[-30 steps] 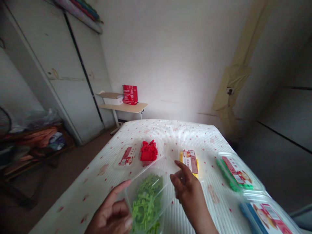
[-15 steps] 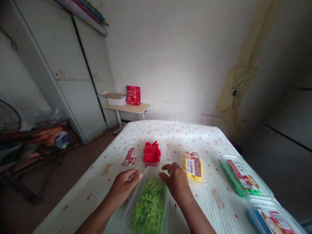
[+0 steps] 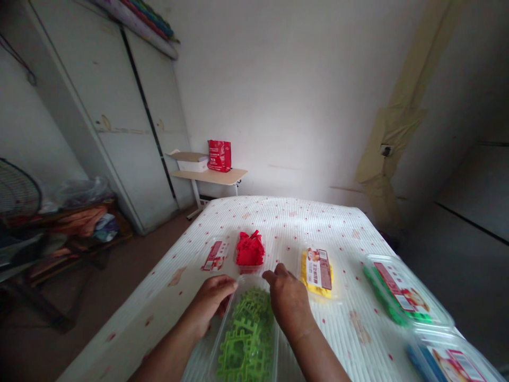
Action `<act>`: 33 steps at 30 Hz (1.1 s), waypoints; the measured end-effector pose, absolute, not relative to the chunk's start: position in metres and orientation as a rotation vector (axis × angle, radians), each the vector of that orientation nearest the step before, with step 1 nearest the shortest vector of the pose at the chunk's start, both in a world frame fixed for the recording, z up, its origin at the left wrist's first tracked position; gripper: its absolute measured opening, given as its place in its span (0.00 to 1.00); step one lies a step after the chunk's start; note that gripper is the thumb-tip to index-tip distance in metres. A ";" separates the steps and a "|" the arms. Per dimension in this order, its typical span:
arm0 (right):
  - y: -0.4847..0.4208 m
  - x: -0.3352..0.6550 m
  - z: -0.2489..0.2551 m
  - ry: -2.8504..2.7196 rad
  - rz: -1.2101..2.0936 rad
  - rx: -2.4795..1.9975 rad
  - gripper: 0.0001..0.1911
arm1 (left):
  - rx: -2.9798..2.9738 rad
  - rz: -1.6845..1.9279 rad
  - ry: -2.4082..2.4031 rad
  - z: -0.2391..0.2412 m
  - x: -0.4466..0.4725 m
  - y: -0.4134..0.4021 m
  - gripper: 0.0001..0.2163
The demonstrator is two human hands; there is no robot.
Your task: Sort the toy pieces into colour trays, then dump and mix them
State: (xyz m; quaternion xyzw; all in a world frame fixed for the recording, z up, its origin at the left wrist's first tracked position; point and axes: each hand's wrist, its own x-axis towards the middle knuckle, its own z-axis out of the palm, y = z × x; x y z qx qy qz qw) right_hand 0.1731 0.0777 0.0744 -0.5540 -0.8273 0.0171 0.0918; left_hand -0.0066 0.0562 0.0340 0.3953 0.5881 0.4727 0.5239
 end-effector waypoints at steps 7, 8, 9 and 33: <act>0.075 0.179 0.050 -2.073 0.366 -1.664 0.14 | 0.892 1.162 1.381 0.032 -0.005 0.059 0.08; 0.073 0.180 0.045 -1.985 0.448 -1.636 0.14 | 0.884 1.171 1.377 0.032 -0.004 0.059 0.08; 0.071 0.181 0.042 -1.899 0.526 -1.605 0.15 | 0.875 1.180 1.375 0.031 -0.004 0.058 0.08; 0.057 0.167 0.033 -0.955 1.411 -1.288 0.13 | 0.912 1.437 1.429 0.021 0.003 0.059 0.09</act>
